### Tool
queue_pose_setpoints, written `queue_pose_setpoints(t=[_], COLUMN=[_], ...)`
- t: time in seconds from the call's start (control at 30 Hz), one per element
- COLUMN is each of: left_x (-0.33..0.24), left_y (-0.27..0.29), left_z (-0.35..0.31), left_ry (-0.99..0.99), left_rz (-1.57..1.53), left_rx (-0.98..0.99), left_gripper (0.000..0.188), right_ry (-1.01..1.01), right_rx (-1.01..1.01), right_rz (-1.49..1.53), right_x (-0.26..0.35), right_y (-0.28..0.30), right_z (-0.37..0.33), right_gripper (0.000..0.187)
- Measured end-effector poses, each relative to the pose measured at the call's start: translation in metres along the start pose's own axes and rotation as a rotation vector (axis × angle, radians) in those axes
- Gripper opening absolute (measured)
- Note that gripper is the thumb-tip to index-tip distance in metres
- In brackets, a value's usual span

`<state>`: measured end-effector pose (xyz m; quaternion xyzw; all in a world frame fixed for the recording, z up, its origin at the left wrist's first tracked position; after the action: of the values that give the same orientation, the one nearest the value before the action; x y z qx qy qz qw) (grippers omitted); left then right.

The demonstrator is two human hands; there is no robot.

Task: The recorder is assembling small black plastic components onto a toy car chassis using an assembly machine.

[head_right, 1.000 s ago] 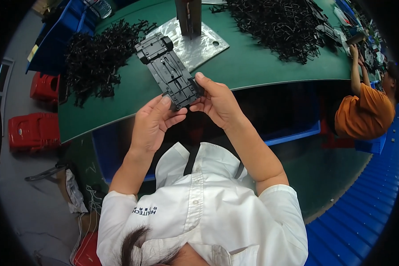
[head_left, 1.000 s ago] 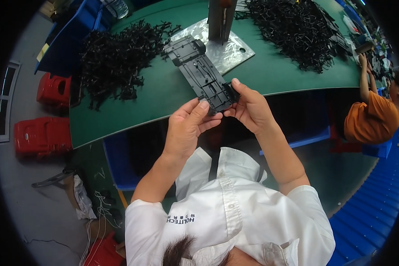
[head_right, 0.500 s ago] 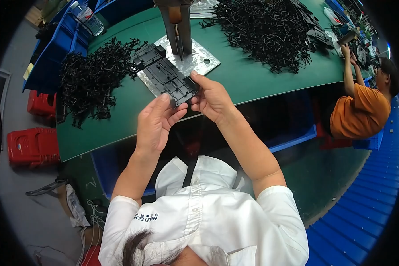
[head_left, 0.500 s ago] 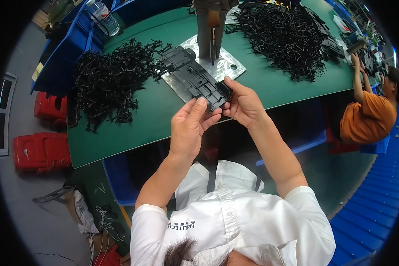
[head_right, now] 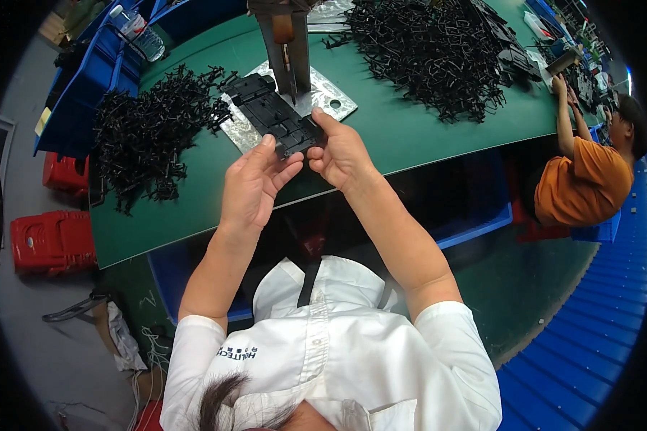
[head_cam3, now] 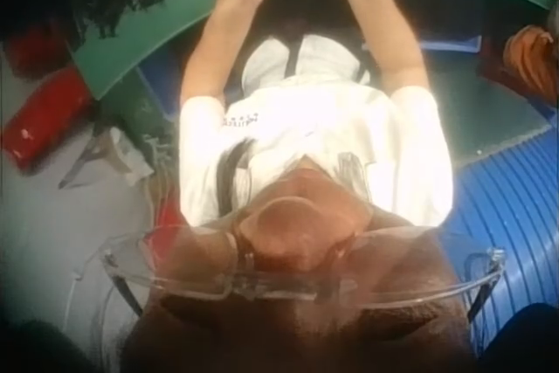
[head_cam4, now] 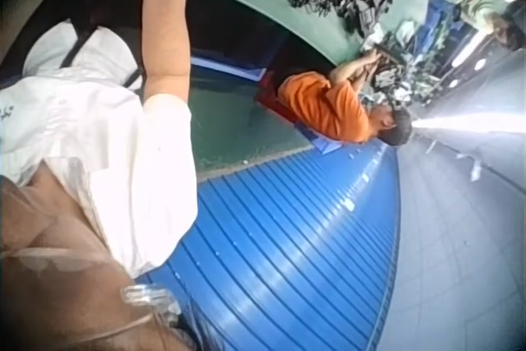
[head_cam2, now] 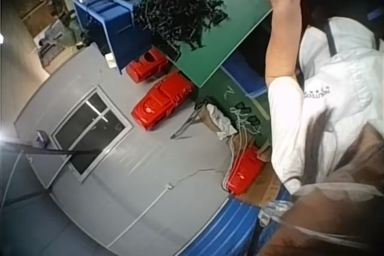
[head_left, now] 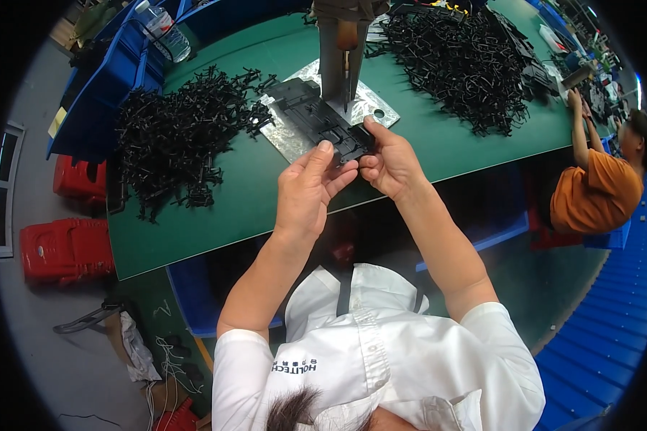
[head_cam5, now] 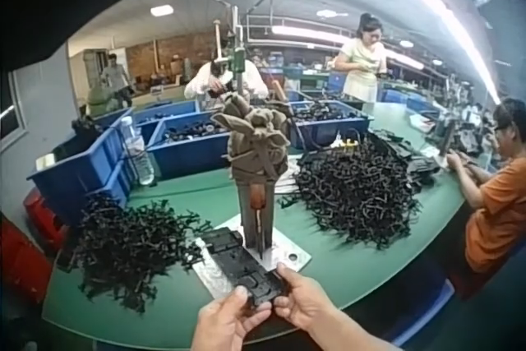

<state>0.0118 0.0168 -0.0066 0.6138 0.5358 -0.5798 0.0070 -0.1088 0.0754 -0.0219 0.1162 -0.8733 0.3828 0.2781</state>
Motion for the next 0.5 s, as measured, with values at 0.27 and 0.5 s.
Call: queue_pose_setpoints(t=[0.27,0.5], left_x=[-0.008,-0.006], left_y=[-0.005,-0.009], left_z=[0.007,0.015], left_ry=[-0.016,-0.023], left_rz=[-0.012,-0.046], left_rx=[-0.005,-0.01], left_gripper=[0.03,0.028], right_ry=[0.075,0.082], right_rx=[-0.006,-0.04], right_rz=[-0.075,-0.049], right_x=[0.009,0.015], right_y=[-0.002,-0.005], right_z=[0.008,0.014], right_gripper=[0.02,0.02])
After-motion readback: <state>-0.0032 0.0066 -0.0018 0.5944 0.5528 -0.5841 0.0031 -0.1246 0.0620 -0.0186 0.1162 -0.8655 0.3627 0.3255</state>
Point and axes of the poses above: each hand's wrist, its own z-axis towards the middle knuckle, its own y-axis out of the back of the hand, x = y × z, the point moved 5 cm from there along z, towards the middle knuckle, and after that the axes turned 1 degree about -x, right-handed, at the moved point
